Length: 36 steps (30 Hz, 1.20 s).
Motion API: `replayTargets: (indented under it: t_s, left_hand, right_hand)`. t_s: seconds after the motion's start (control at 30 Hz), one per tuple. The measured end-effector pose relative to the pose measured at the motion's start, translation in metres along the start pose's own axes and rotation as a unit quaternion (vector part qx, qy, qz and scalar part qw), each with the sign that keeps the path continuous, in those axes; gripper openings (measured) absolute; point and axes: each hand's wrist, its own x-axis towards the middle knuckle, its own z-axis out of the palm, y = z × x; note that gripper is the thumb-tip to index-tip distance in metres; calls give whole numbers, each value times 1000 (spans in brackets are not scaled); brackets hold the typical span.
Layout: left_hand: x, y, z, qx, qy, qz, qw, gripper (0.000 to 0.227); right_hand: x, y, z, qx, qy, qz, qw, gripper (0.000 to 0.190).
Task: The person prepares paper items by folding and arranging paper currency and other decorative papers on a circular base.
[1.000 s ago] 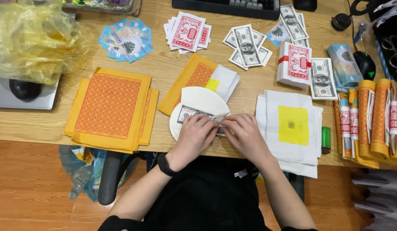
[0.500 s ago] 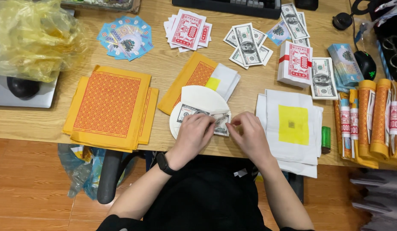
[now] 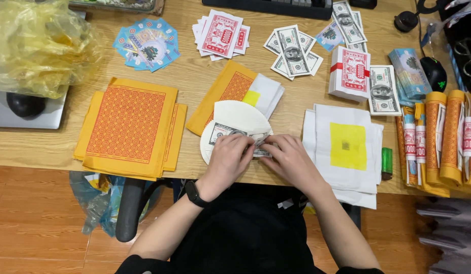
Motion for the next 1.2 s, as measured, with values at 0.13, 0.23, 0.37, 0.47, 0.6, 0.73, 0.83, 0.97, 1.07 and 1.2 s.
replayTargets:
  t_s: [0.13, 0.23, 0.37, 0.47, 0.6, 0.73, 0.83, 0.97, 1.07, 1.2]
  left_hand:
    - [0, 1, -1, -1, 1, -1, 1000, 10]
    - [2, 3, -3, -6, -2, -8, 1000, 10]
    - [1, 2, -1, -8, -2, -10, 1000, 10]
    - [1, 2, -1, -7, -5, -13, 1000, 10]
    - [0, 2, 0, -7, -5, -14, 1000, 10]
    - [1, 4, -3, -14, -7, -16, 1000, 11]
    - [1, 6, -3, -11, -10, -17, 1000, 11]
    - [4, 7, -5, -31, -8, -36, 999, 6]
    - [10, 5, -7, -75, -2, -66, 995, 4]
    - [14, 13, -16, -149, 12, -101, 983, 3]
  right_hand:
    - [-2, 3, 0, -34, 24, -28, 999, 20]
    - [-2, 4, -2, -56, 48, -63, 995, 14]
    - [-2, 4, -1, -40, 58, -72, 995, 10]
    - [-4, 6, 2, -31, 58, -67, 996, 7]
    - [-2, 4, 0, -16, 62, -59, 996, 7]
    - [1, -1, -7, 0, 71, -48, 996, 6]
    - [2, 0, -7, 11, 74, -42, 996, 6]
    - [2, 4, -4, 36, 93, -34, 994, 6]
    - [3, 13, -1, 65, 107, -23, 992, 9]
    - [-2, 13, 1, 145, 93, 34, 985, 13]
